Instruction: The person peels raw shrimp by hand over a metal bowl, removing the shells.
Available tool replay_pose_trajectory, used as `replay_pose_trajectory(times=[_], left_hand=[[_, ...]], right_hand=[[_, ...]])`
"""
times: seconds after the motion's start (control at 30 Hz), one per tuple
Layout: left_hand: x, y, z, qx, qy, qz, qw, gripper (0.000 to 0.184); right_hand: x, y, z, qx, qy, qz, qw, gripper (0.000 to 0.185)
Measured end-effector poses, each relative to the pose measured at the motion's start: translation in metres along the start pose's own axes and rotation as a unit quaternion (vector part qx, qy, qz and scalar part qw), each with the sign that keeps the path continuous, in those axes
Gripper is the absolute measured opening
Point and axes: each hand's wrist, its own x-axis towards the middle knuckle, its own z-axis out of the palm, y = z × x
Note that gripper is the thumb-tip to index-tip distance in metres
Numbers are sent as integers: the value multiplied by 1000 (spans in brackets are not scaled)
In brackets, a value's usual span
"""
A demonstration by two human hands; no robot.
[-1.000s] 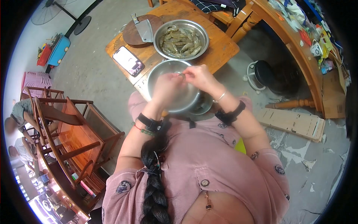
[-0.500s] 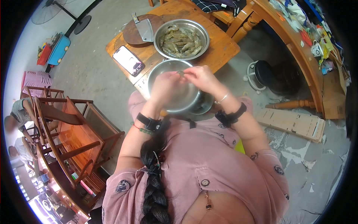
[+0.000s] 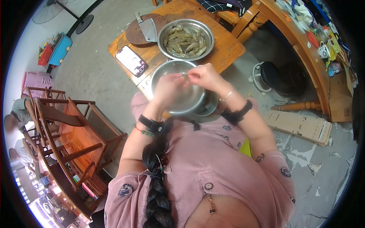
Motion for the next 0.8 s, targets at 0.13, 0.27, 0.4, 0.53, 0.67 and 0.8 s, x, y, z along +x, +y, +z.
replay_pose_trajectory(times=[0.13, 0.27, 0.4, 0.53, 0.67, 0.8], left_hand=[[1, -6, 0, 182, -11, 173, 968, 18], [-8, 16, 4, 242, -27, 198, 950, 22], [-9, 22, 8, 199, -25, 155, 967, 26], [-10, 36, 12, -223, 48, -104, 968, 24], [-9, 34, 17, -252, 75, -106, 959, 22], [5, -28, 7, 134, 96, 167, 972, 19]], right_hand=[[-4, 0, 7, 239, 22, 147, 960, 8], [-3, 3, 6, 366, 19, 216, 905, 8], [-9, 13, 14, 476, 46, 290, 829, 13], [-16, 21, 26, 549, 50, 288, 783, 13], [-19, 16, 30, 516, 20, 312, 797, 14], [-22, -1, 33, 458, -29, 304, 835, 12]])
